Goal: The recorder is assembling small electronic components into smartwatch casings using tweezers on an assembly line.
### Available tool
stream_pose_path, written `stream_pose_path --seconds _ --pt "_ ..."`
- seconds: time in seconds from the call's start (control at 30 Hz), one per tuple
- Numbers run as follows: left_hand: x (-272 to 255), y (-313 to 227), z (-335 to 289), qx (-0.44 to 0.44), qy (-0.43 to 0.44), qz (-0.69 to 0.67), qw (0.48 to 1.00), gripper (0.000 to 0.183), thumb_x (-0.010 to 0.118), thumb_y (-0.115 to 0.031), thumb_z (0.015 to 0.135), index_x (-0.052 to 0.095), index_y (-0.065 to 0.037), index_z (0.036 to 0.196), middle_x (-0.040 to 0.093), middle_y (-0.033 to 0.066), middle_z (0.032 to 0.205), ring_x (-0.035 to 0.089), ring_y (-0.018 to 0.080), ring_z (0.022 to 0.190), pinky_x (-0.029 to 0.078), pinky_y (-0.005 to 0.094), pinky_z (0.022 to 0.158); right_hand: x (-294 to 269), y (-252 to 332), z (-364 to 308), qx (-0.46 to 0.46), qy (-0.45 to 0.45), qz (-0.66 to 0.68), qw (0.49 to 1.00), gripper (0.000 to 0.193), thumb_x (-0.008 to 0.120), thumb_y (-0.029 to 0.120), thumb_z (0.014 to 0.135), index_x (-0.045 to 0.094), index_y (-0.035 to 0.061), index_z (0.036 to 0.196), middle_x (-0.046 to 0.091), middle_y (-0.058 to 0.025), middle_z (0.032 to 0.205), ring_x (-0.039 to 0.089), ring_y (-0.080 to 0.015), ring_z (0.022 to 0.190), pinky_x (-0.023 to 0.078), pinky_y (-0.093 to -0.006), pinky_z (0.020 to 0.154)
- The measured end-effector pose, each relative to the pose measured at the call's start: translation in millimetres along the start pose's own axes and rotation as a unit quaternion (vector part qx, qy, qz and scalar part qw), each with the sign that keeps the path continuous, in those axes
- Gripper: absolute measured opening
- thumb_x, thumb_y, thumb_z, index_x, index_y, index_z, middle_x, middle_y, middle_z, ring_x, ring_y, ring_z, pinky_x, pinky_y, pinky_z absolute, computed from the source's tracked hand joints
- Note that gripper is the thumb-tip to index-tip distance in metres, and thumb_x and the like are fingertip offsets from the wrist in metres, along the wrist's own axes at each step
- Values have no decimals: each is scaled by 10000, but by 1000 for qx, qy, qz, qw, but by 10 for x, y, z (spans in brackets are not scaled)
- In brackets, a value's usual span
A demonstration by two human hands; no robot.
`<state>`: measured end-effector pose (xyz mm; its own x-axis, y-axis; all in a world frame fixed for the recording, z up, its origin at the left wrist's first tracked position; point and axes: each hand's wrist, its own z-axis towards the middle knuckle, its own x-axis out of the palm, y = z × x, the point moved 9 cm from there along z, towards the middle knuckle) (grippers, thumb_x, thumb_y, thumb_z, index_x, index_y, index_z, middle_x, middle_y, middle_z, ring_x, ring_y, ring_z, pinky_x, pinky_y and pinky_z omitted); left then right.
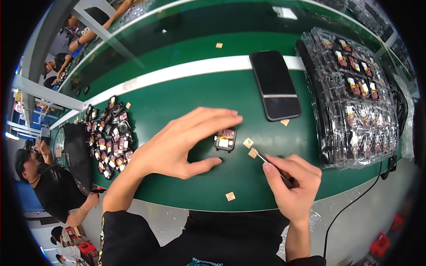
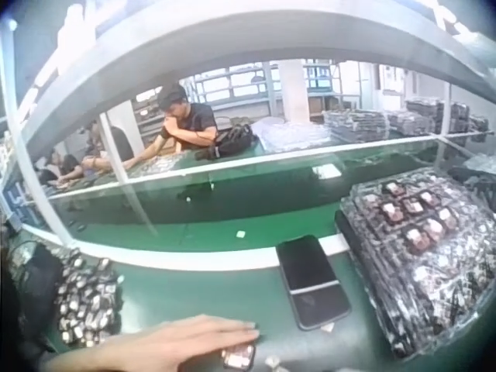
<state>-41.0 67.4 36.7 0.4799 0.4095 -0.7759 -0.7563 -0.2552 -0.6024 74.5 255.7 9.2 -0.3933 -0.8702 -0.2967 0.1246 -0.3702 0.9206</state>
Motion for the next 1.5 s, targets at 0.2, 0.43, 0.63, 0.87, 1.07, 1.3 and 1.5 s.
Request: stream_pose_path --seconds 0.2,0.43,0.63,0.87,1.07,1.3,1.5 --pt "-5 87 -64 -64 -73 98 990 904 1059 -369 610 710 -25 1370 703 132 1253 676 347 1132 534 438 988 20 -56 -3 -14 16 -24 999 200 866 -40 881 856 -36 1080 655 -22 712 479 -46 559 312 -245 505" --pt "71 177 -118 -78 -75 118 987 734 1051 -342 635 760 -46 1241 705 104 1148 674 312 1047 526 420 927 47 -30 -3 -46 24 -35 998 221 875 -47 878 852 -32 1096 670 -27 710 482 -37 519 315 -244 467" --pt "174 136 -101 -17 -54 22 998 594 1012 -271 705 797 -41 1210 735 88 1150 681 278 1009 503 402 902 79 -108 38 1 68 19 997 195 868 -59 877 853 -44 1071 666 -29 711 487 -32 544 307 -230 494" --pt "277 118 -74 -25 -18 -11 999 646 1030 -386 643 835 -23 1140 750 51 902 670 220 821 430 367 839 166 -98 171 1 126 29 992 171 823 -98 863 848 -47 1024 650 -34 690 501 -32 533 315 -233 494" --pt "264 149 -67 -14 -31 -5 999 685 1028 -449 603 858 -17 1106 752 46 862 643 191 762 388 355 797 301 -48 187 -28 154 -44 987 182 821 -87 808 862 -35 977 661 -47 669 542 -75 543 355 -240 517" --pt "285 172 -53 -8 -17 -11 1000 704 1029 -460 595 861 -12 1111 756 46 860 642 183 752 381 356 794 324 -39 176 -51 153 -85 983 204 827 -89 792 866 -24 982 702 -59 702 561 -83 543 374 -247 507" --pt "256 195 -42 -33 -17 2 999 745 1031 -478 580 846 -2 1122 768 41 874 594 166 709 394 334 743 297 -8 167 -79 138 -100 982 237 833 -100 775 868 -25 997 707 -57 724 566 -80 546 383 -234 501"
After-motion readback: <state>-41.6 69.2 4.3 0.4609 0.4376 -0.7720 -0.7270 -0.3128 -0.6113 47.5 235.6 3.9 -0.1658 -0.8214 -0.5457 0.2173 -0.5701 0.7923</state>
